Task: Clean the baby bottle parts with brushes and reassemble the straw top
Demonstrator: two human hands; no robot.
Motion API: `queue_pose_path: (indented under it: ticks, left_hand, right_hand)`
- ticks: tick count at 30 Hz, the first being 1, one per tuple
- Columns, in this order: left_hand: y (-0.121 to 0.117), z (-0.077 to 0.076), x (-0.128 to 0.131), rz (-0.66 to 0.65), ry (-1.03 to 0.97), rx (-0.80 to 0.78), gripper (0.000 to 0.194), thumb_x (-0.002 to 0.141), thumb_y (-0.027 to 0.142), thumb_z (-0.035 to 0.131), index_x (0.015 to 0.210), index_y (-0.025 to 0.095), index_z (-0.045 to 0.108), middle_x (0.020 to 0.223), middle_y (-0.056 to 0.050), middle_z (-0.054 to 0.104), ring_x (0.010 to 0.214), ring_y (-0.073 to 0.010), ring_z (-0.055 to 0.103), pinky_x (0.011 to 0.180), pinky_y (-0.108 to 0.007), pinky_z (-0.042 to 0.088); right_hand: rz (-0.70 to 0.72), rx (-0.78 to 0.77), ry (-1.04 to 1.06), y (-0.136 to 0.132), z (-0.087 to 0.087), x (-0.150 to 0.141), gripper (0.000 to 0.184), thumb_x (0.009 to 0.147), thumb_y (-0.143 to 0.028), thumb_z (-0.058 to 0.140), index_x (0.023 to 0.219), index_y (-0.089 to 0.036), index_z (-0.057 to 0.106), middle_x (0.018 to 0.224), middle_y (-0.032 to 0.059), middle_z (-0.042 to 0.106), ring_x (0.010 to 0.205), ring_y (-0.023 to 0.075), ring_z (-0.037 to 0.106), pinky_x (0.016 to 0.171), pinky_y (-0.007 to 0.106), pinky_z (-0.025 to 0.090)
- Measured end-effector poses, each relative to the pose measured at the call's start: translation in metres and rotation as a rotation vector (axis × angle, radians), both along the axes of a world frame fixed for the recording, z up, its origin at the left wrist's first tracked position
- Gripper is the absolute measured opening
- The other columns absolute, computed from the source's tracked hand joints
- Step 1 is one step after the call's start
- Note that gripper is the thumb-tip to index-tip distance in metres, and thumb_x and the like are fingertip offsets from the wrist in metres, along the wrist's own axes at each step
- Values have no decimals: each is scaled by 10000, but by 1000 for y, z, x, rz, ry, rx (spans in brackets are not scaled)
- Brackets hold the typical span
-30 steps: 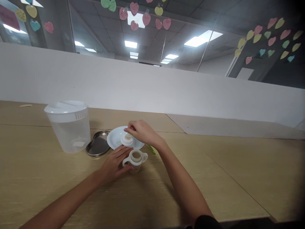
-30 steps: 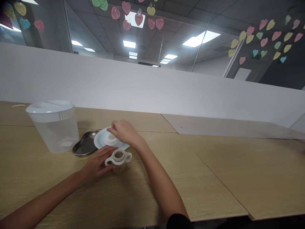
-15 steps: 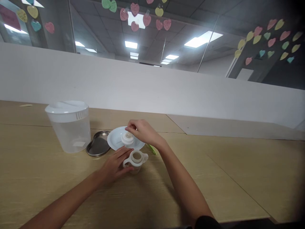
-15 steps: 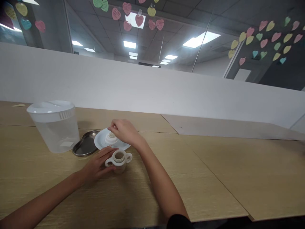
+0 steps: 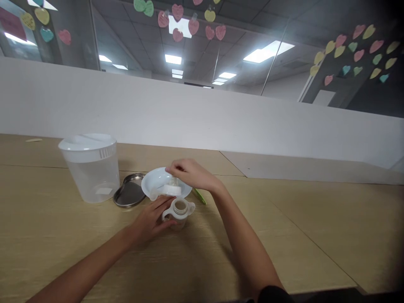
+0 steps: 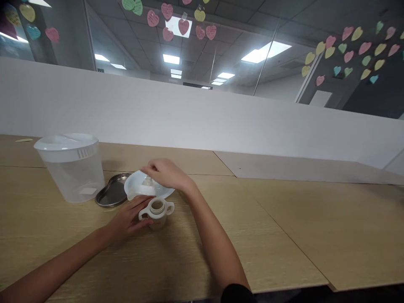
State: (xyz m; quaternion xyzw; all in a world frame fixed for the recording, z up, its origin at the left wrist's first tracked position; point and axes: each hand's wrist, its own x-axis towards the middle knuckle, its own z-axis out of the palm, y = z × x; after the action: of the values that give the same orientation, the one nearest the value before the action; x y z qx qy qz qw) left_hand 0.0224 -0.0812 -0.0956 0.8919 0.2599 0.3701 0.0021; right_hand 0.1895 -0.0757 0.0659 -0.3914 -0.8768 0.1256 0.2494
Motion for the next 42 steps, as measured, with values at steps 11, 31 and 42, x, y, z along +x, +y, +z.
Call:
queue_pose_path:
  ticks: [11, 31, 42]
  left_hand:
    - [2, -9, 0, 54, -13, -66, 292, 837, 422, 523, 999, 191, 595, 995, -86, 635, 906, -236, 597, 808, -404, 493]
    - [-1, 6, -1, 10, 34, 42, 479, 845, 405, 534, 1253, 170, 449, 1187, -118, 578, 1094, -254, 513, 939, -403, 403]
    - [-1, 7, 0, 15, 46, 88, 466, 851, 409, 524, 1238, 160, 449, 1189, -115, 573, 1083, -246, 517, 961, -425, 383]
  right_hand:
    - [115, -332, -138, 2, -23, -20, 171, 731, -223, 515, 578, -159, 557, 527, -33, 579, 473, 86, 519, 503, 198, 350]
    - [33, -361, 191, 47, -47, -14, 421, 811, -536, 492, 626, -158, 489, 598, -38, 482, 581, 91, 499, 530, 198, 354]
    - [-94, -437, 259, 59, -61, -13, 294, 856, -429, 520, 727, -166, 497, 765, -9, 512, 648, 91, 551, 529, 174, 451]
